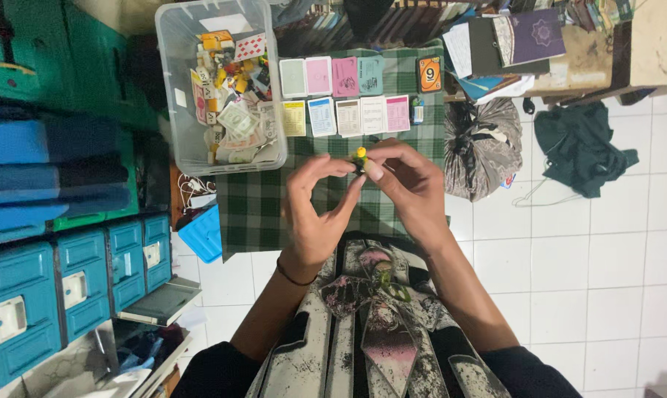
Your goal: The person assembles small Lego minifigures by picking parts from a plastic bin and connecting them on a table. They build several figures one by one, placing each completed figure on the table before starting the next.
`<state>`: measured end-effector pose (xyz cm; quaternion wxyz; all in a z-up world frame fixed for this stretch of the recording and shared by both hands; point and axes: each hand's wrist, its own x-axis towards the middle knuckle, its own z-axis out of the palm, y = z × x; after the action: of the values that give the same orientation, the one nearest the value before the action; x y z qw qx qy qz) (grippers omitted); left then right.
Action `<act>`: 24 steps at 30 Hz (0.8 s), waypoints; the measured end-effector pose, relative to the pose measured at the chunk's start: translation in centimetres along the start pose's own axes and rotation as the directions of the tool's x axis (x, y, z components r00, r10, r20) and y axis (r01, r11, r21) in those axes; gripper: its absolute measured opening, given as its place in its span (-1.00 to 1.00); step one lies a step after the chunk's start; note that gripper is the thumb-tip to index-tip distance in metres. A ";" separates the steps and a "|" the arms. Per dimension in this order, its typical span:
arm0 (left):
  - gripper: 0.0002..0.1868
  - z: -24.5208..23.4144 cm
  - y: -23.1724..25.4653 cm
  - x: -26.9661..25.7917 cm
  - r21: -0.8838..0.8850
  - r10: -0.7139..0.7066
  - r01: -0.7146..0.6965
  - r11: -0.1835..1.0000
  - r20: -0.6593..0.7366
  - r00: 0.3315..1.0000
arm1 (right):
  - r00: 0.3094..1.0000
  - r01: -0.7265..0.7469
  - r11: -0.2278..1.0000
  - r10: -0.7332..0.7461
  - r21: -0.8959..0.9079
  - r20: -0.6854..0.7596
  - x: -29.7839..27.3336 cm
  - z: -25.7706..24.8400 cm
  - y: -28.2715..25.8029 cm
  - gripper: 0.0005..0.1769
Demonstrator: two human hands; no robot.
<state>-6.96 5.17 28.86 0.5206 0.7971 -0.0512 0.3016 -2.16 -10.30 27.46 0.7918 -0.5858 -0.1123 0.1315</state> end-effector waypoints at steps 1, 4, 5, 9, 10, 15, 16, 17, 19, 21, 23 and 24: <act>-0.37 0.0 0.0 -0.1 -0.021 0.007 -0.007 1.000 0.018 1.000 | 1.000 0.013 1.000 -0.013 -0.003 -0.003 -0.2 -0.1 -0.1 -0.86; -0.35 -0.3 0.4 0.0 0.000 0.057 -0.057 0.998 0.068 0.996 | 0.999 0.024 1.000 -0.024 -0.004 -0.023 -0.8 -0.5 -0.2 -0.86; -0.34 -0.4 0.6 0.1 0.021 0.077 -0.079 0.997 0.085 0.993 | 0.999 0.009 1.000 -0.009 0.004 -0.037 -0.8 -0.6 -0.1 -0.86; -0.34 -0.1 1.2 0.4 -0.109 -0.004 0.010 0.994 0.055 0.999 | 0.999 -0.021 0.999 0.023 0.041 -0.038 -0.9 -0.9 -0.1 -0.85; -0.33 -0.1 1.3 0.4 -0.133 -0.032 0.040 0.990 0.059 0.998 | 0.997 -0.045 0.998 0.047 0.049 -0.055 -0.9 -0.9 -0.1 -0.84; -0.32 -0.2 1.0 0.0 -0.172 -0.084 0.095 0.980 0.075 0.994 | 0.995 -0.062 0.995 0.068 0.082 -0.071 -0.9 -0.7 0.0 -0.85; -0.33 -0.1 1.0 0.0 -0.165 -0.086 0.096 0.982 0.068 0.994 | 0.995 -0.069 0.994 0.075 0.079 -0.072 -0.9 -0.7 -0.1 -0.85; -0.33 0.0 0.9 -0.1 -0.160 -0.087 0.096 0.982 0.063 0.994 | 0.994 -0.075 0.994 0.080 0.075 -0.074 -0.9 -0.7 -0.1 -0.85; -0.34 0.1 0.8 -0.2 -0.172 -0.104 0.113 0.979 0.061 0.993 | 0.993 -0.083 0.994 0.088 0.070 -0.073 -0.8 -0.7 -0.2 -0.85; -0.34 0.2 0.7 -0.3 -0.174 -0.115 0.124 0.977 0.062 0.991 | 0.994 -0.088 0.994 0.092 0.067 -0.064 -0.7 -0.7 -0.3 -0.86; -0.34 0.2 0.5 -0.4 -0.166 -0.119 0.128 0.978 0.065 0.991 | 0.993 -0.093 0.993 0.098 0.070 -0.067 -0.6 -0.7 -0.3 -0.87; -0.35 0.3 0.5 -0.4 -0.173 -0.119 0.129 0.976 0.070 0.990 | 0.993 -0.096 0.993 0.101 0.072 -0.068 -0.6 -0.8 -0.3 -0.87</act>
<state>-7.39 4.62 28.94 0.6054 0.7579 -0.0432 0.2391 -2.47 -11.29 27.48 0.8075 -0.5674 -0.0501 0.1531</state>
